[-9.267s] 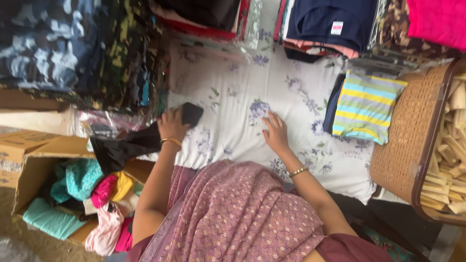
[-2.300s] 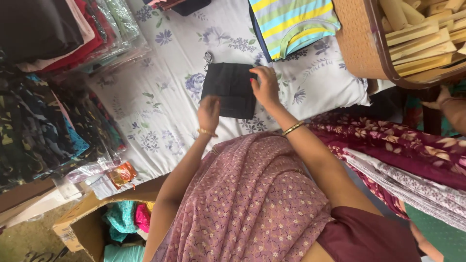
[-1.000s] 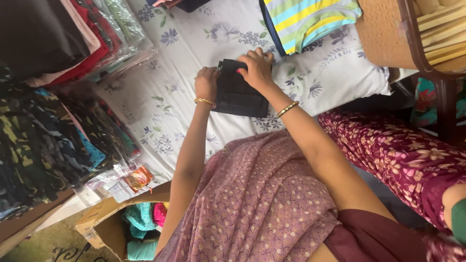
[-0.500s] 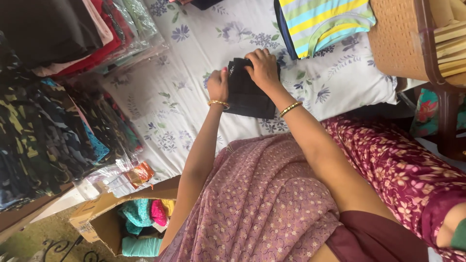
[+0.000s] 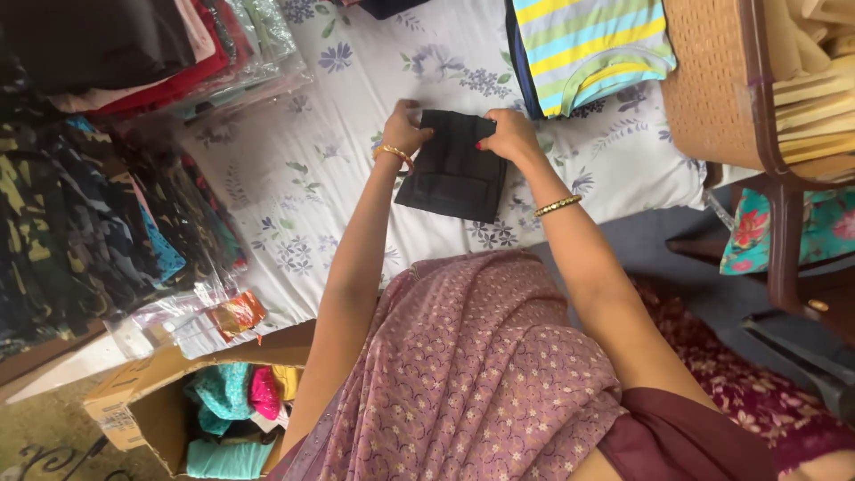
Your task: Folding various items of clothing, including shirts and pants, on a flat surface.
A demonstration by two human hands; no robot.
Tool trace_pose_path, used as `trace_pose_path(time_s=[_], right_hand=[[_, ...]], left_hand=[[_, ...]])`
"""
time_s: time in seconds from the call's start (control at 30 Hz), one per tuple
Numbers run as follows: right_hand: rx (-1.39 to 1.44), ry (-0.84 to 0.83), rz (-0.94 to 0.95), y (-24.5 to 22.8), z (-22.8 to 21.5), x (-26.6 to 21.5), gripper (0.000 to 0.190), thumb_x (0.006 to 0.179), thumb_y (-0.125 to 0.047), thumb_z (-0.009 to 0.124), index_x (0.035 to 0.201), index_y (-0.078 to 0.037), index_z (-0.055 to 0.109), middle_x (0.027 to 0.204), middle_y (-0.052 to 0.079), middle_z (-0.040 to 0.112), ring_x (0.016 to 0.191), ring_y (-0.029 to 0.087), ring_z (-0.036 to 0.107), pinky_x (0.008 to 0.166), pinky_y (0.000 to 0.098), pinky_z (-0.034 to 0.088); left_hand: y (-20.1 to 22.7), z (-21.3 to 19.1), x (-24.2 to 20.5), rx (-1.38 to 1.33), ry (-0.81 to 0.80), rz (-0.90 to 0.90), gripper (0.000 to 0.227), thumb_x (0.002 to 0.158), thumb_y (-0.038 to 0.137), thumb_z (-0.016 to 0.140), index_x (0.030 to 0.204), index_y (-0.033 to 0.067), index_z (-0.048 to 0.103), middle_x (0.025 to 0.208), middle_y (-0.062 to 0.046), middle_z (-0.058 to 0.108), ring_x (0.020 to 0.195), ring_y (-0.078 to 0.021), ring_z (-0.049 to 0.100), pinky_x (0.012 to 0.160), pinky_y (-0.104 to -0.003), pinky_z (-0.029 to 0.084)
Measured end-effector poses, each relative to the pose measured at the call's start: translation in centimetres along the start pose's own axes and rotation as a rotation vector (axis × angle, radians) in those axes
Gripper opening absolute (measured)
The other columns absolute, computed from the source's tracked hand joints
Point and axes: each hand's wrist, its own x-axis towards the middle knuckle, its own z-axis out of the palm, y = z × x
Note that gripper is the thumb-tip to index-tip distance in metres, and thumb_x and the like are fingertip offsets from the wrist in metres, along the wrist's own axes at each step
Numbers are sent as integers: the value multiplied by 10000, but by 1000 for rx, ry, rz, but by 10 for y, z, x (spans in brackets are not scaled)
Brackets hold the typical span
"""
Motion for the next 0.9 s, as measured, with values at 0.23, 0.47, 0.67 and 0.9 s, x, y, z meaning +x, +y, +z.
trace_pose_path(time_s=[0.23, 0.47, 0.67, 0.9], right_hand=[[140, -172, -173, -29, -30, -4, 418, 724, -218, 882, 1101, -107, 738, 1010, 161, 755, 963, 321, 718, 844, 416, 550], [237, -183, -318, -82, -101, -32, 428, 753, -83, 853, 1155, -85, 708, 1015, 148, 746, 929, 295, 731, 831, 369, 551], [185, 341, -752, -94, -108, -67, 370, 833, 111, 761, 1148, -80, 742, 1126, 90, 747, 1077, 283, 703, 942, 384, 547], [-194, 242, -766, -9, 29, -88, 614, 737, 112, 599, 1319, -51, 706, 1407, 174, 613, 1357, 360, 505, 1112, 524, 345]], left_hand=[[-31, -8, 6, -208, -515, -224, 509, 738, 145, 824, 1207, 18, 671, 932, -68, 760, 832, -187, 742, 704, -342, 616], [44, -91, -14, 88, -295, 180, 386, 655, 142, 845, 1013, 65, 722, 896, -102, 739, 831, -247, 717, 780, -368, 569], [125, -115, -93, 304, 216, 630, 546, 699, -128, 662, 1163, 153, 722, 1085, -86, 650, 1084, -336, 567, 950, -427, 508], [-8, -15, -154, 497, 158, 529, 717, 654, -19, 599, 1371, -22, 620, 1453, -216, 522, 1399, -450, 408, 1133, -534, 348]])
